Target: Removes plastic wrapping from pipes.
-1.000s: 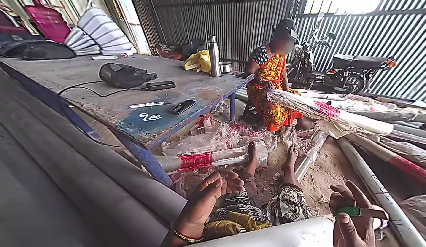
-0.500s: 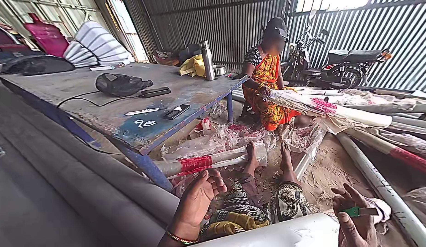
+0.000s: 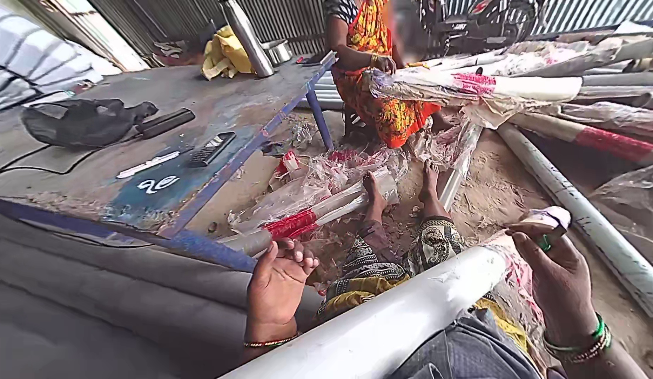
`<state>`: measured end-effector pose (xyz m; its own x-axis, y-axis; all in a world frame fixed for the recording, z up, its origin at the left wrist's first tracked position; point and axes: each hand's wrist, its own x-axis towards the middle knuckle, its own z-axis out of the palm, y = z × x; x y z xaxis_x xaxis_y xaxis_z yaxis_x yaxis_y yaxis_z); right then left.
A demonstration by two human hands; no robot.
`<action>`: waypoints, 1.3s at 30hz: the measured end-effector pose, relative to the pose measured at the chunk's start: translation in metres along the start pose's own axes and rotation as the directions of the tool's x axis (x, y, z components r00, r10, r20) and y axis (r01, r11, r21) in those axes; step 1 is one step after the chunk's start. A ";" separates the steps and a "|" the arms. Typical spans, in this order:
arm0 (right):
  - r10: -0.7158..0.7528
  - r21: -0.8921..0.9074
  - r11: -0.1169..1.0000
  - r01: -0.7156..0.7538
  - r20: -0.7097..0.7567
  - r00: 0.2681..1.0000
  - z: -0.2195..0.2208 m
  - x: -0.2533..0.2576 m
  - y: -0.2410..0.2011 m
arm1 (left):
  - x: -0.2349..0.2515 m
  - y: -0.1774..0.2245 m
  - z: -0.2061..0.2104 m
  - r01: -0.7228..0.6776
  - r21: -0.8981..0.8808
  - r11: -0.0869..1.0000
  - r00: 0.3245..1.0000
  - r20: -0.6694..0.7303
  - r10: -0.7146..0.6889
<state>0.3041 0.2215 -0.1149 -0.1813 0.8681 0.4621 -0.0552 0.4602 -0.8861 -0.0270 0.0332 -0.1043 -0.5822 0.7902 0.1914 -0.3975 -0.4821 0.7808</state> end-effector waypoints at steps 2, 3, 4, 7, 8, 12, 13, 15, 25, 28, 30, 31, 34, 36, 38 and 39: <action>0.064 -0.021 0.998 -0.064 0.004 0.998 -0.011 -0.008 0.003 | 0.001 0.000 -0.003 -0.002 0.014 1.000 1.000 0.000 0.002; 0.099 -0.041 0.994 -0.098 0.019 0.995 -0.017 -0.013 0.006 | 0.002 0.000 -0.005 -0.006 0.011 1.000 1.000 -0.012 0.006; 0.132 -0.068 0.989 -0.129 0.041 0.990 -0.021 -0.019 0.010 | 0.004 0.001 -0.006 -0.007 0.007 1.000 1.000 -0.018 0.007; 0.227 -0.219 0.956 -0.193 0.142 0.963 -0.033 -0.037 0.023 | 0.006 0.000 -0.004 -0.023 0.015 1.000 0.997 -0.067 0.024; 0.261 -0.273 0.939 -0.209 0.172 0.950 -0.036 -0.042 0.027 | 0.007 0.000 -0.003 -0.029 0.009 1.000 0.998 -0.064 0.029; 0.327 -0.486 0.857 -0.173 0.253 0.910 -0.031 -0.045 0.034 | 0.008 0.002 -0.001 -0.028 -0.003 1.000 1.000 -0.005 0.028; 0.316 -0.523 0.842 -0.131 0.282 0.906 -0.029 -0.041 0.035 | 0.009 0.002 0.001 -0.030 -0.001 1.000 0.999 0.009 0.030; 0.315 -0.560 0.827 -0.060 0.373 0.873 -0.025 -0.031 0.035 | 0.007 0.004 0.004 -0.038 0.011 0.999 0.999 0.024 0.038; 0.003 -0.419 0.881 0.220 0.470 0.883 -0.001 -0.018 0.046 | 0.002 0.010 0.016 -0.054 0.016 0.998 0.994 0.099 0.052; -0.054 -0.387 0.894 0.223 0.402 0.914 0.007 0.003 0.033 | 0.000 0.011 0.019 -0.056 0.003 0.998 0.993 0.107 0.055; -0.007 -0.378 0.915 0.138 0.327 0.945 0.009 0.024 0.021 | 0.000 0.011 0.019 -0.060 0.007 0.998 0.994 0.093 0.059; 0.032 -0.370 0.925 0.082 0.291 0.956 0.008 0.034 0.018 | 0.000 0.011 0.019 -0.065 0.019 0.998 0.994 0.094 0.063; 0.135 -0.428 0.904 -0.005 0.274 0.952 -0.007 0.051 0.024 | -0.001 0.012 0.015 -0.074 0.039 0.997 0.994 0.087 0.070; 0.183 -0.528 0.849 -0.019 0.260 0.948 -0.023 0.047 0.030 | 0.000 0.011 0.013 -0.075 0.055 0.996 0.995 0.064 0.071; 0.239 -0.612 0.787 -0.073 0.193 0.952 -0.043 0.035 0.037 | 0.002 0.009 0.010 -0.066 0.062 0.996 0.997 0.041 0.064; 0.272 -0.643 0.754 -0.134 0.120 0.955 -0.055 0.028 0.040 | 0.003 0.008 0.008 -0.060 0.062 0.996 0.998 0.039 0.057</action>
<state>0.3512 0.2747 -0.1352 -0.3055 0.9318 0.1960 0.6140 0.3501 -0.7075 -0.0259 0.0344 -0.0922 -0.5762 0.7753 0.2588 -0.3174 -0.5040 0.8033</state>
